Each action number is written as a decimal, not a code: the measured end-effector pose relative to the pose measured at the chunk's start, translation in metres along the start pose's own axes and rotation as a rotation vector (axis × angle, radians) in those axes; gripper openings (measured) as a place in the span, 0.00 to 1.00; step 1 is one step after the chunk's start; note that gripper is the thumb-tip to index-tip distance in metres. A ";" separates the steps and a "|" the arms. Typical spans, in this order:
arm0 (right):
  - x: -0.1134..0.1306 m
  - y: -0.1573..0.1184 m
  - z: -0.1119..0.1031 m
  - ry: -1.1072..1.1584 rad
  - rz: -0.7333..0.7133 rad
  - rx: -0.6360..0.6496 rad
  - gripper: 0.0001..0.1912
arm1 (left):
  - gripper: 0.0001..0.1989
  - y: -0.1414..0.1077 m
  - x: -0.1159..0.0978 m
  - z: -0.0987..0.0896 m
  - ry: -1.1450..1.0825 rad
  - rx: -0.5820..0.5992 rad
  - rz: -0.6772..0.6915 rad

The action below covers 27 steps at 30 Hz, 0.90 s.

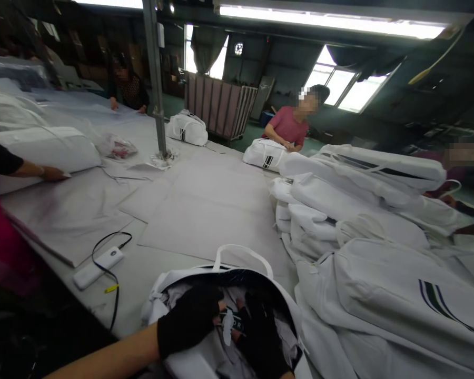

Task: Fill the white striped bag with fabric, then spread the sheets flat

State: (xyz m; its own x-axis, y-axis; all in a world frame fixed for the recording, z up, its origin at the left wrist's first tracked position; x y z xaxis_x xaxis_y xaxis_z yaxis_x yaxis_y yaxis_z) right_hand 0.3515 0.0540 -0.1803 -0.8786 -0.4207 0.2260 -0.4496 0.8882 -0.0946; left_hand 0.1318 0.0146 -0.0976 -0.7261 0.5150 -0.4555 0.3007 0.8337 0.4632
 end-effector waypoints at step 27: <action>-0.054 -0.053 -0.083 0.060 0.385 -0.660 0.37 | 0.17 -0.056 0.137 -0.003 0.190 -0.283 -0.109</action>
State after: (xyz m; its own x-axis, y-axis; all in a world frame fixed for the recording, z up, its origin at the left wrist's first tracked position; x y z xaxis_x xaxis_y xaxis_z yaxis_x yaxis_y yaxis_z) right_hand 0.4362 0.0448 -0.1068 -0.9350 -0.0650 0.3487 0.0928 0.9040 0.4173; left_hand 0.0139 0.0377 -0.1841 -0.8547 0.3573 -0.3767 0.0511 0.7799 0.6238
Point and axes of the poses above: each hand's wrist, its own y-axis towards the middle knuckle, its own z-axis out of the palm, x = y × z, the point moved 5 cm from there along y, towards the middle knuckle, and after that the axes turned 9 degrees about -x, right-handed, at the moved point
